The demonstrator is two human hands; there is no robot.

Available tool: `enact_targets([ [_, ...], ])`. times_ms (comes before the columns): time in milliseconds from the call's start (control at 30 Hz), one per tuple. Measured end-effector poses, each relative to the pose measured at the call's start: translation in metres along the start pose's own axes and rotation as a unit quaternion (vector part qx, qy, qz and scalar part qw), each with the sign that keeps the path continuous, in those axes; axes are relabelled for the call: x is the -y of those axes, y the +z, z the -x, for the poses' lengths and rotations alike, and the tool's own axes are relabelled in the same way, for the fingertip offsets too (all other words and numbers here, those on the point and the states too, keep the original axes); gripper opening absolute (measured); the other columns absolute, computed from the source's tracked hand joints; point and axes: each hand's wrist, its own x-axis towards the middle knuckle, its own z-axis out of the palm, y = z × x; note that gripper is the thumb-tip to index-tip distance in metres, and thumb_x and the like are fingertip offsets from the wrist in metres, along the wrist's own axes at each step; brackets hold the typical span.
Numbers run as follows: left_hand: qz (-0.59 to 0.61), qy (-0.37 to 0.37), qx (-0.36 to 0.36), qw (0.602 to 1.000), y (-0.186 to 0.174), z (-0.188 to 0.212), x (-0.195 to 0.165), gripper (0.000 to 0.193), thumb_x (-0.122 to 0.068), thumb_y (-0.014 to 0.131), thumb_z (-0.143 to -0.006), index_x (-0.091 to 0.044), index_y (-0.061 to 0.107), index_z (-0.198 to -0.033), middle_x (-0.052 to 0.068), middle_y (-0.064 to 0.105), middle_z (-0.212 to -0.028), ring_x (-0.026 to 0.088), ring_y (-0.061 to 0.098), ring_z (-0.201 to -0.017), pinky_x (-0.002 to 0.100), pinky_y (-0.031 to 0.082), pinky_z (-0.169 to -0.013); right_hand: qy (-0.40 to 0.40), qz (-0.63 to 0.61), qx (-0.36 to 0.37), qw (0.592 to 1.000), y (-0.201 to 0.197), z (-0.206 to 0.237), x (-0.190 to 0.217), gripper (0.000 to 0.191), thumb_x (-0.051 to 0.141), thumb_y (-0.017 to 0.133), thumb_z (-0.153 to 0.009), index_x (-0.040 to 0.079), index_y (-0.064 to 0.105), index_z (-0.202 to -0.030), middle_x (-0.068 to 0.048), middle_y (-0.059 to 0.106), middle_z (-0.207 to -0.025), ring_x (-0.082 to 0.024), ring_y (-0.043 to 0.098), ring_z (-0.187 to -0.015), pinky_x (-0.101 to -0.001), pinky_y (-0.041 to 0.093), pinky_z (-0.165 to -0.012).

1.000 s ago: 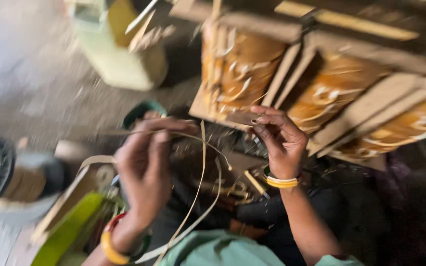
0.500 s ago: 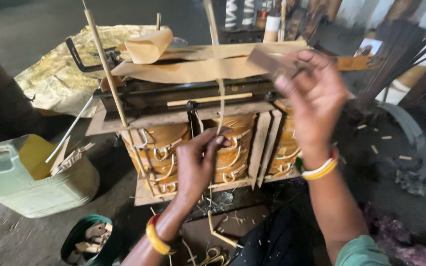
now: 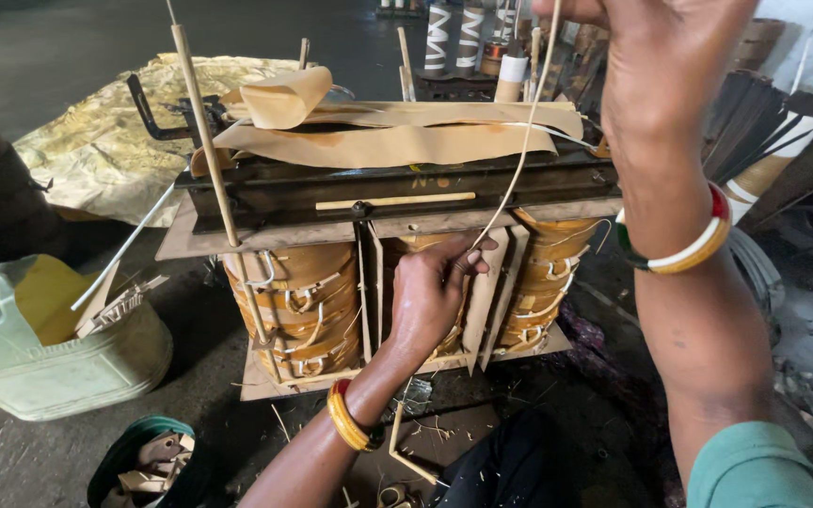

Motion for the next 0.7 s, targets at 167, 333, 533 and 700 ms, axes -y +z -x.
enact_targets([
  [167, -0.009, -0.032, 0.000, 0.999, -0.002, -0.002, -0.005, 0.022, -0.009, 0.064, -0.095, -0.014, 0.079, -0.111, 0.008, 0.078, -0.080, 0.019, 0.073, -0.063, 0.032, 0.054, -0.060, -0.033, 0.049, -0.019, 0.998, 0.009, 0.002, 0.014, 0.004, -0.006, 0.061, -0.114, -0.007, 0.060, -0.110, -0.008, 0.067, -0.091, -0.020, 0.075, -0.084, -0.0380, 0.067, -0.085],
  [333, 0.070, 0.012, -0.002, 0.997, 0.003, 0.002, 0.005, 0.019, -0.012, 0.061, -0.100, -0.009, 0.076, -0.113, 0.008, 0.077, -0.081, 0.019, 0.079, -0.078, 0.030, 0.058, -0.070, 0.006, 0.184, -0.043, 0.982, 0.013, 0.026, 0.023, 0.003, -0.010, 0.068, -0.112, -0.012, 0.069, -0.110, -0.017, 0.072, -0.094, -0.019, 0.065, -0.073, -0.0244, 0.052, -0.069],
  [533, -0.036, 0.086, 0.027, 0.995, 0.019, 0.034, 0.063, 0.050, -0.011, 0.063, -0.101, -0.004, 0.051, -0.149, 0.024, 0.066, -0.131, 0.038, 0.065, -0.119, 0.041, 0.053, -0.097, -0.021, 0.255, 0.039, 0.966, 0.030, 0.081, 0.027, 0.007, -0.011, 0.067, -0.110, -0.006, 0.071, -0.111, -0.017, 0.074, -0.117, -0.027, 0.076, -0.107, -0.0334, 0.065, -0.092],
  [700, -0.041, -0.043, 0.076, 0.995, 0.037, 0.136, 0.173, 0.080, -0.019, 0.075, -0.088, -0.007, 0.036, -0.156, 0.022, 0.052, -0.145, 0.041, 0.050, -0.135, 0.046, 0.041, -0.110, 0.036, 0.315, 0.107, 0.942, 0.035, 0.156, 0.034, 0.006, -0.014, 0.070, -0.099, -0.010, 0.068, -0.103, -0.022, 0.072, -0.113, -0.031, 0.074, -0.102, -0.0362, 0.061, -0.091],
])
